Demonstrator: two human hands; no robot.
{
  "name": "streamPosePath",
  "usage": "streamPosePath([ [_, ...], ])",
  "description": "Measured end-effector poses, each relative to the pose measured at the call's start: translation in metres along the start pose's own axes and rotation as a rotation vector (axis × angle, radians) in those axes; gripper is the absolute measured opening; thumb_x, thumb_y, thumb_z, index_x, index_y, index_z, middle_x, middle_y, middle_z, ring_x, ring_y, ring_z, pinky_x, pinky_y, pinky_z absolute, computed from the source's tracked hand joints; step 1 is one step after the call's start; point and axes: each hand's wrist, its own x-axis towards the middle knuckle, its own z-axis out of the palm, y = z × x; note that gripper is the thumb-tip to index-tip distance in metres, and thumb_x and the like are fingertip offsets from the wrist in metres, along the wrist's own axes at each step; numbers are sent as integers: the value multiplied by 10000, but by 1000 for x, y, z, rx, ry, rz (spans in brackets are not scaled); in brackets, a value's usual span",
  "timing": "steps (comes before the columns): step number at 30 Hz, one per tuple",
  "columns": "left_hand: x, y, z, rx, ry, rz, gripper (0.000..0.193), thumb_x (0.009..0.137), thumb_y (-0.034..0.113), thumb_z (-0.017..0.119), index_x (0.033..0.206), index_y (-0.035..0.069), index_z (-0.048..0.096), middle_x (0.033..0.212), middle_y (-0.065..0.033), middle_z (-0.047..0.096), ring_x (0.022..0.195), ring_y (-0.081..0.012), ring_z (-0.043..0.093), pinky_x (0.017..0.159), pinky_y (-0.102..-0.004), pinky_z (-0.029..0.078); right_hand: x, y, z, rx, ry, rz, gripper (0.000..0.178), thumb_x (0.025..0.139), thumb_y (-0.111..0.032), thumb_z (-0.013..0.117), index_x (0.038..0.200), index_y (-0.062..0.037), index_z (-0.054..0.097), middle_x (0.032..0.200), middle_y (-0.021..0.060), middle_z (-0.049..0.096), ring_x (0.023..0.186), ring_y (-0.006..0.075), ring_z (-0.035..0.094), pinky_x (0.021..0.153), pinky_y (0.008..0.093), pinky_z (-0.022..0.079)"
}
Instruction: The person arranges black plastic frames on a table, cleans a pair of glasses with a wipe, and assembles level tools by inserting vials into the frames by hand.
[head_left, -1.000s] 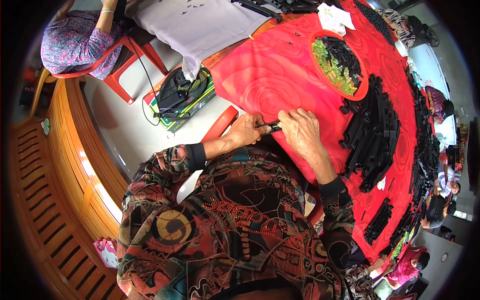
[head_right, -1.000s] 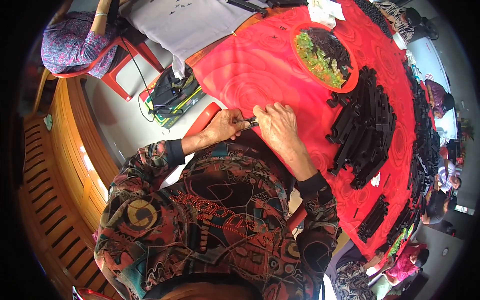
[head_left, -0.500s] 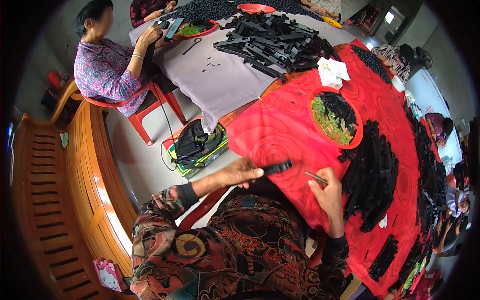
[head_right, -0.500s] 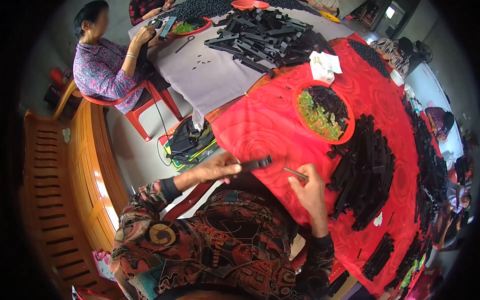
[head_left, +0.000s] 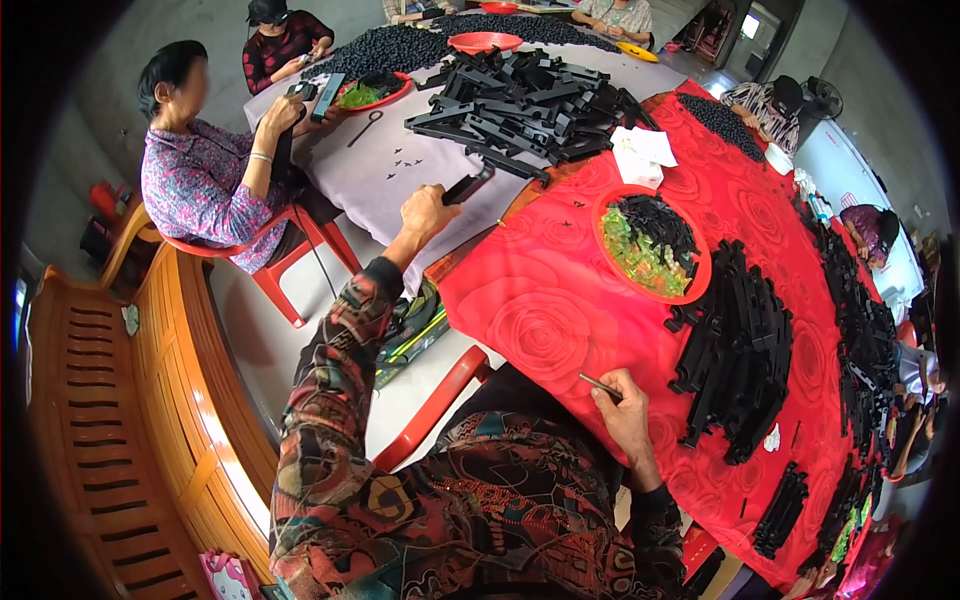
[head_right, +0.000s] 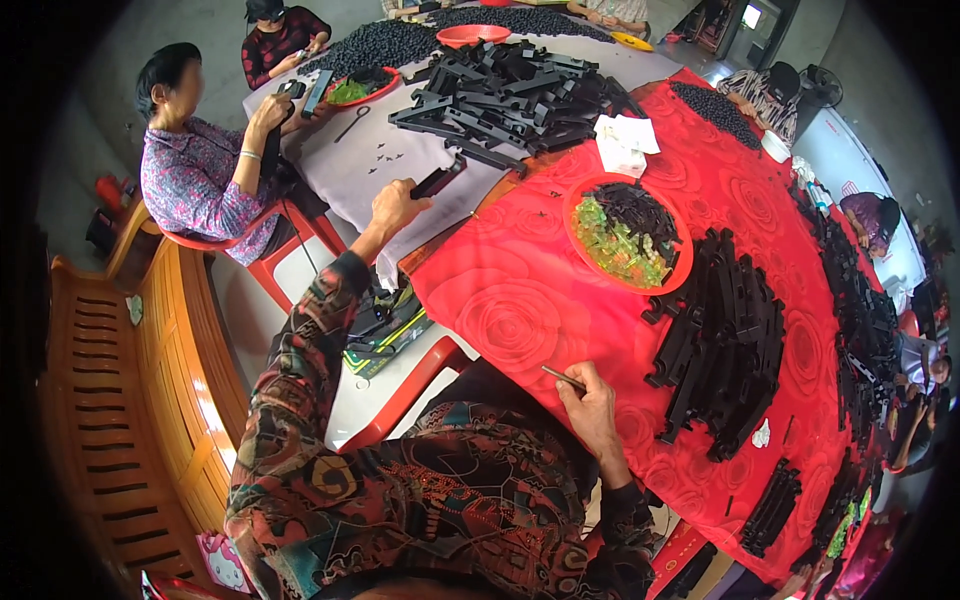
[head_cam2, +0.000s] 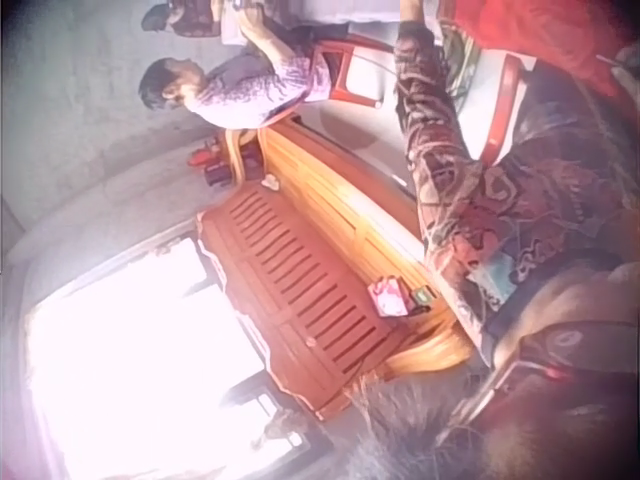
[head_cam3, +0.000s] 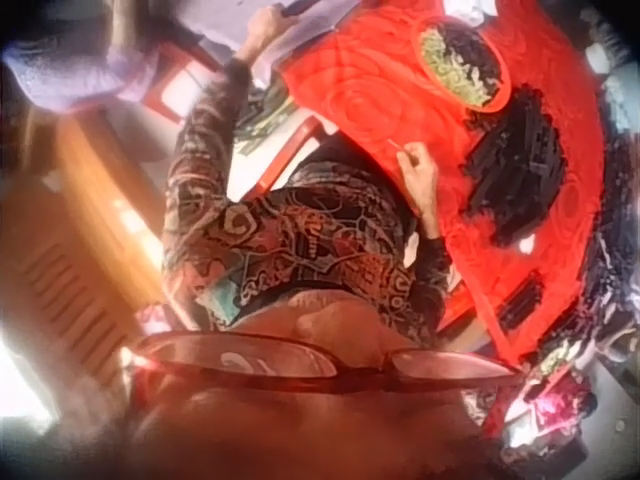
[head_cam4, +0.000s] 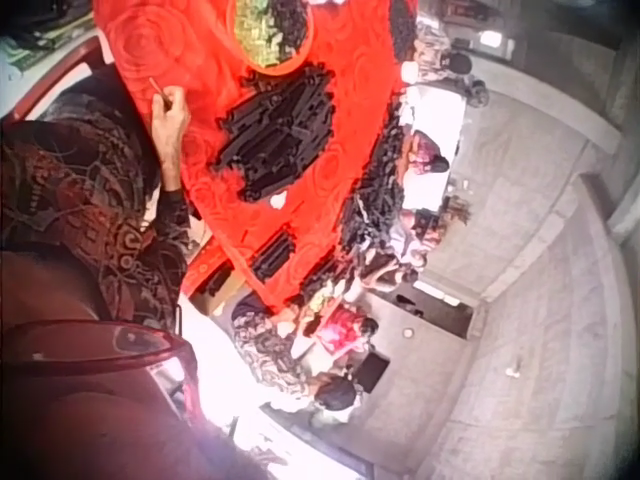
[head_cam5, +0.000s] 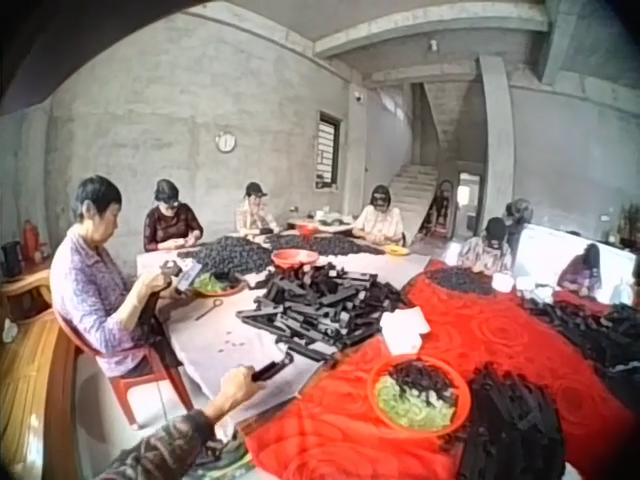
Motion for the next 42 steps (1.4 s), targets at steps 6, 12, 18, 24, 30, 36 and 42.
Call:
streamPosePath([
  [6, 44, -7, 38, 124, 31, -56, 415, 661, 344, 739, 958, 68, 649, 1012, -156, 618, 953, -342, 591, 793, -415, 495, -4, -6, 1, -19, 13, 41, 123, 774, -18, 621, 838, -24, 516, 671, 12, 537, 607, 79, 479, 549, 240, 396],
  [12, 56, -22, 54, 205, 9, -91, 429, 669, 346, 750, 981, 72, 645, 1065, -155, 602, 1002, -357, 565, 809, -417, 490, -3, -3, 11, 1, 42, -14, 150, 765, -41, 644, 829, -17, 510, 666, 47, 553, 579, 98, 503, 525, 260, 402],
  [18, 55, -25, 55, 221, -72, -85, 477, 686, 371, 732, 1039, 70, 619, 1059, -151, 600, 1014, -353, 557, 817, -422, 487, -4, -7, 21, -10, 84, -14, 147, 780, -59, 638, 841, -15, 511, 663, 49, 553, 587, 97, 506, 531, 262, 412],
  [24, 51, -24, 61, 221, 1, -79, 479, 688, 348, 729, 1047, 57, 603, 1070, -152, 586, 1025, -344, 550, 819, -429, 482, -4, 3, 26, 237, 140, -18, 117, 808, -8, 597, 871, -11, 499, 702, 14, 546, 629, 64, 492, 566, 222, 408],
  [30, 48, -29, 55, 194, 10, -75, 469, 693, 326, 724, 1049, 50, 594, 1074, -156, 581, 1022, -337, 546, 820, -430, 476, -2, 0, 28, 356, 129, 38, 103, 814, 24, 561, 874, -9, 483, 721, 12, 545, 649, 56, 491, 589, 203, 403],
  [36, 43, -18, 64, 250, 21, -63, 448, 696, 344, 720, 1019, 60, 596, 1056, -141, 589, 1017, -333, 552, 817, -429, 480, -10, 4, 29, 382, 166, 61, 77, 845, -14, 540, 869, -16, 466, 699, 33, 552, 613, 74, 513, 539, 200, 414],
  [42, 51, -31, 64, 308, 54, 59, 370, 699, 391, 711, 871, 71, 639, 914, -129, 648, 848, -293, 638, 722, -394, 517, -9, -10, 23, 312, 203, 46, 103, 831, -57, 601, 864, -16, 512, 698, -3, 490, 653, 58, 446, 578, 224, 386],
])
